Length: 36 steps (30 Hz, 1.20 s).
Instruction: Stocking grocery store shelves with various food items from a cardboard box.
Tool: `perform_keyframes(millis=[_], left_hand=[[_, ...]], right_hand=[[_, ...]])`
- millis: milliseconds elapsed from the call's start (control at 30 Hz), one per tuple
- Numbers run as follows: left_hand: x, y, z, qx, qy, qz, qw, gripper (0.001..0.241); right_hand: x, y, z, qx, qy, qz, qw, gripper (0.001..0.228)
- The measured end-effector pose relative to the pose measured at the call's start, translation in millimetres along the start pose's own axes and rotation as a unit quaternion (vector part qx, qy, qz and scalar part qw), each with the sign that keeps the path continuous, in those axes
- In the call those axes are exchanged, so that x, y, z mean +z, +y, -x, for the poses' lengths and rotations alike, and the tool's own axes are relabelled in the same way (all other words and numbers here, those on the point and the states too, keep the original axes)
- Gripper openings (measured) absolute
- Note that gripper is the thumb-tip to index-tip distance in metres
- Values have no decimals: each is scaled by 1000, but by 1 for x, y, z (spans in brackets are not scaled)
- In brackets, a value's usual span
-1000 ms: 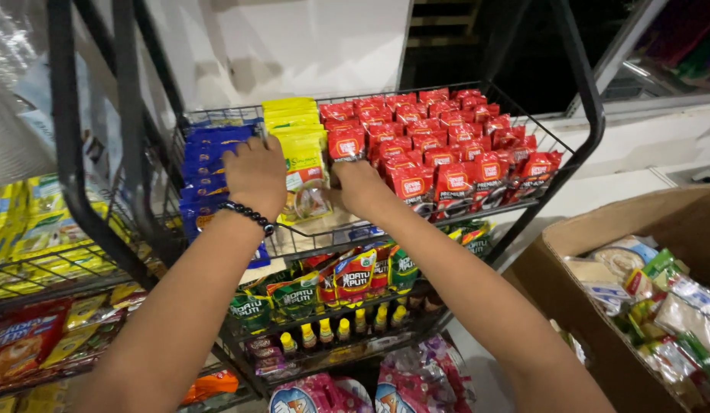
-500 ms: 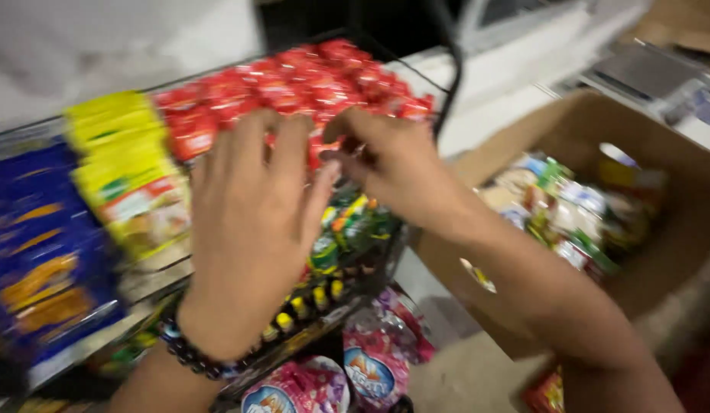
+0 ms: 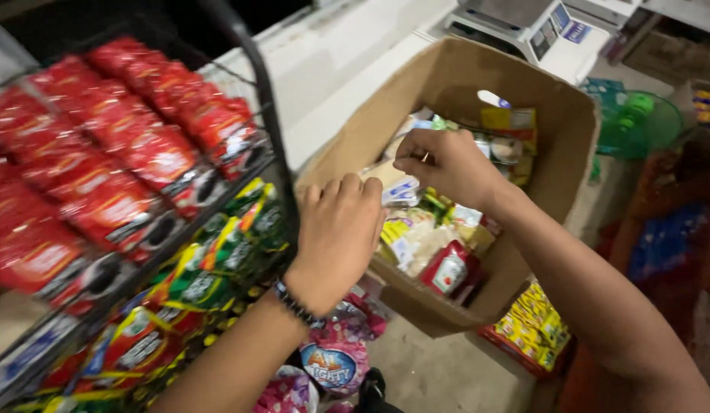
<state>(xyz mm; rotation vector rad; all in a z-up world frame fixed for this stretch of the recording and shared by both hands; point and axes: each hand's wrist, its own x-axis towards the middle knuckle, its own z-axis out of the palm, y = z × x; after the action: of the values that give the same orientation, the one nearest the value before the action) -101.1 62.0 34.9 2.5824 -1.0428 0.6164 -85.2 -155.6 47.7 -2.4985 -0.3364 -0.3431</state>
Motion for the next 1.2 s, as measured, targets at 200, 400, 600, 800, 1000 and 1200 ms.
perform_keyframes(millis=[200,400,600,800,1000,1200], left_hand=[[98,3,-40,-10,-118,13,993,14],[208,-14,-74,-18,-333,39,942,21],[265,-15,-115,-49,-416,14,908,23],[292,-19,-125,-63,-474,3,878,26],[292,-21,-115,-83,-529,-1,844,31],[291,-30,-104,-107,-575,-9,811,38]], right_hand=[[11,84,-7,-5,-130,128,983,26],[46,156,-27,-26,-369,128,920,25],[127,244,-36,-29,-433,111,894,37],[135,201,-25,141,-536,61,830,42],[176,239,-7,-94,-485,76,866,57],[165,228,-12,-75,-485,138,860,36]])
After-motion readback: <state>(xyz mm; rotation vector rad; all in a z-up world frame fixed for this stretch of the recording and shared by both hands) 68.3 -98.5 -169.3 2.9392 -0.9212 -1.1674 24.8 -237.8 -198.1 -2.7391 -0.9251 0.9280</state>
